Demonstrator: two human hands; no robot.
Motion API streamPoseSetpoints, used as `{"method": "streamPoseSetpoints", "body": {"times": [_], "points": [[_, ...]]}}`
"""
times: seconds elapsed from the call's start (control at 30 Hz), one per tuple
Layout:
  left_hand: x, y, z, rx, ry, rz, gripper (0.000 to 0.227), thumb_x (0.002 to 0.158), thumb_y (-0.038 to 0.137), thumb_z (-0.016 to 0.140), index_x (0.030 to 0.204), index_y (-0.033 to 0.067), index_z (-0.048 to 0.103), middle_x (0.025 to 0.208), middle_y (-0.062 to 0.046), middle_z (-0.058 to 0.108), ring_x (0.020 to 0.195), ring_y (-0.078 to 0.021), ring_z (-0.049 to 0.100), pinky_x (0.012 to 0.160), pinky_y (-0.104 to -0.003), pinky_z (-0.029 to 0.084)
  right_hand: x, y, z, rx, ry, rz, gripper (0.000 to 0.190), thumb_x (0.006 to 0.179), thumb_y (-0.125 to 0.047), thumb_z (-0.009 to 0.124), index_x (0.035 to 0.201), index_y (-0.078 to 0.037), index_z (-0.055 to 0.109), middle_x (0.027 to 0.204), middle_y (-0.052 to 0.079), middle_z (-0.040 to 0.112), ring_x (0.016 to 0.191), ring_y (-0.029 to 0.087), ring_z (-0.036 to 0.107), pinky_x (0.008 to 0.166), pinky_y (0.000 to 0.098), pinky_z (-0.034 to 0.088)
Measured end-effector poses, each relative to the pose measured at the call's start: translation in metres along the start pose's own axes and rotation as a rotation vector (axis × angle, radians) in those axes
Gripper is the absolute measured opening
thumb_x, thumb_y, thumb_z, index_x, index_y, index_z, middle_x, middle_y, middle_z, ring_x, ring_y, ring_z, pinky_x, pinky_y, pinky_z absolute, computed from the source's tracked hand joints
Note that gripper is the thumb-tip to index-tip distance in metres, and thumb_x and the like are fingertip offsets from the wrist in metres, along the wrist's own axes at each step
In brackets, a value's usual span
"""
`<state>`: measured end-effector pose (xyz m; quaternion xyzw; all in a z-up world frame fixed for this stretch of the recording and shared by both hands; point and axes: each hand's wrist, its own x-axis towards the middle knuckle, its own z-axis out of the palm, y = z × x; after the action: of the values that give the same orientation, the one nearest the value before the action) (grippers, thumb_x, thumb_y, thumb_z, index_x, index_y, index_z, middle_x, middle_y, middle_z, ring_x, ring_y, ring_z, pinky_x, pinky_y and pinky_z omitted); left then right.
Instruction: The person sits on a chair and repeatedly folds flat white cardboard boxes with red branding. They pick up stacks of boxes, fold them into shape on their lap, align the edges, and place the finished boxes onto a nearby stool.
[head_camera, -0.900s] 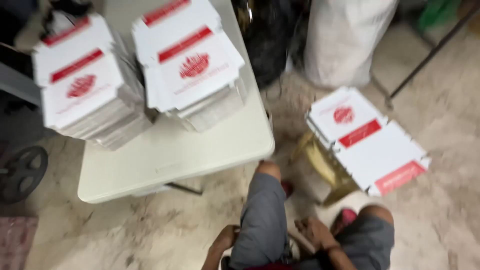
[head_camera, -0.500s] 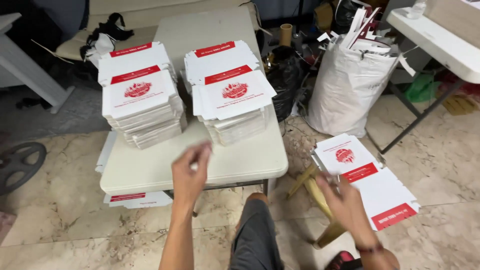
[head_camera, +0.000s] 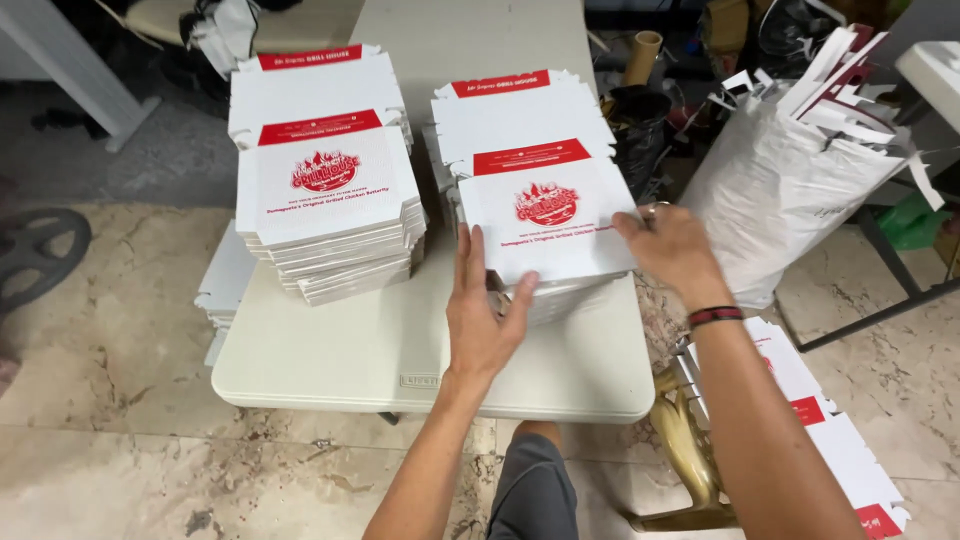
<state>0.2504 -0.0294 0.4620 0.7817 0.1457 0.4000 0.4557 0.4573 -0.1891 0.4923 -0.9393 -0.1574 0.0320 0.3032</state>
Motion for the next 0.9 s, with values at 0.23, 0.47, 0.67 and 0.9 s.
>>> {"method": "streamPoseSetpoints", "body": {"times": [0.23, 0.47, 0.67, 0.9], "points": [[-0.015, -0.023, 0.021, 0.106, 0.219, 0.219, 0.083, 0.073, 0.044, 0.092, 0.139, 0.0061, 0.059, 0.156, -0.027, 0.046, 0.136, -0.0404, 0.056, 0.108, -0.043, 0.051, -0.043, -0.038, -0.038, 0.016, -0.067, 0.08, 0.069, 0.092, -0.052, 0.068, 0.127, 0.007, 0.07, 0.119, 0.035, 0.069, 0.117, 0.05, 0.064, 0.097, 0.0563, 0.051], [-0.027, -0.031, 0.016, -0.01, 0.2, 0.268, 0.076, 0.069, 0.039, 0.095, 0.129, 0.0058, 0.063, 0.159, -0.032, 0.038, 0.139, -0.0469, 0.051, 0.113, -0.05, 0.046, -0.049, -0.033, -0.039, -0.121, 0.056, -0.082, 0.055, 0.095, -0.038, 0.074, 0.116, 0.013, 0.071, 0.111, 0.034, 0.07, 0.108, 0.053, 0.065, 0.088, 0.0634, 0.054], [-0.027, -0.029, 0.01, -0.083, 0.175, 0.253, 0.076, 0.071, 0.034, 0.095, 0.13, 0.0028, 0.06, 0.16, -0.035, 0.035, 0.143, -0.0476, 0.047, 0.118, -0.052, 0.041, -0.054, -0.044, -0.05, -0.042, 0.196, -0.226, 0.032, 0.09, -0.025, 0.081, 0.099, 0.005, 0.076, 0.111, 0.021, 0.071, 0.104, 0.046, 0.067, 0.088, 0.055, 0.056], [-0.024, -0.017, -0.01, -0.09, 0.063, 0.271, 0.065, 0.096, 0.047, 0.069, 0.141, 0.0028, 0.055, 0.162, -0.03, 0.034, 0.157, -0.0452, 0.036, 0.132, -0.057, 0.04, -0.062, -0.054, -0.049, 1.303, -0.146, 0.391, 0.027, 0.084, -0.021, 0.07, 0.106, -0.005, 0.069, 0.1, 0.009, 0.077, 0.086, 0.026, 0.076, 0.061, 0.0377, 0.059]]}}
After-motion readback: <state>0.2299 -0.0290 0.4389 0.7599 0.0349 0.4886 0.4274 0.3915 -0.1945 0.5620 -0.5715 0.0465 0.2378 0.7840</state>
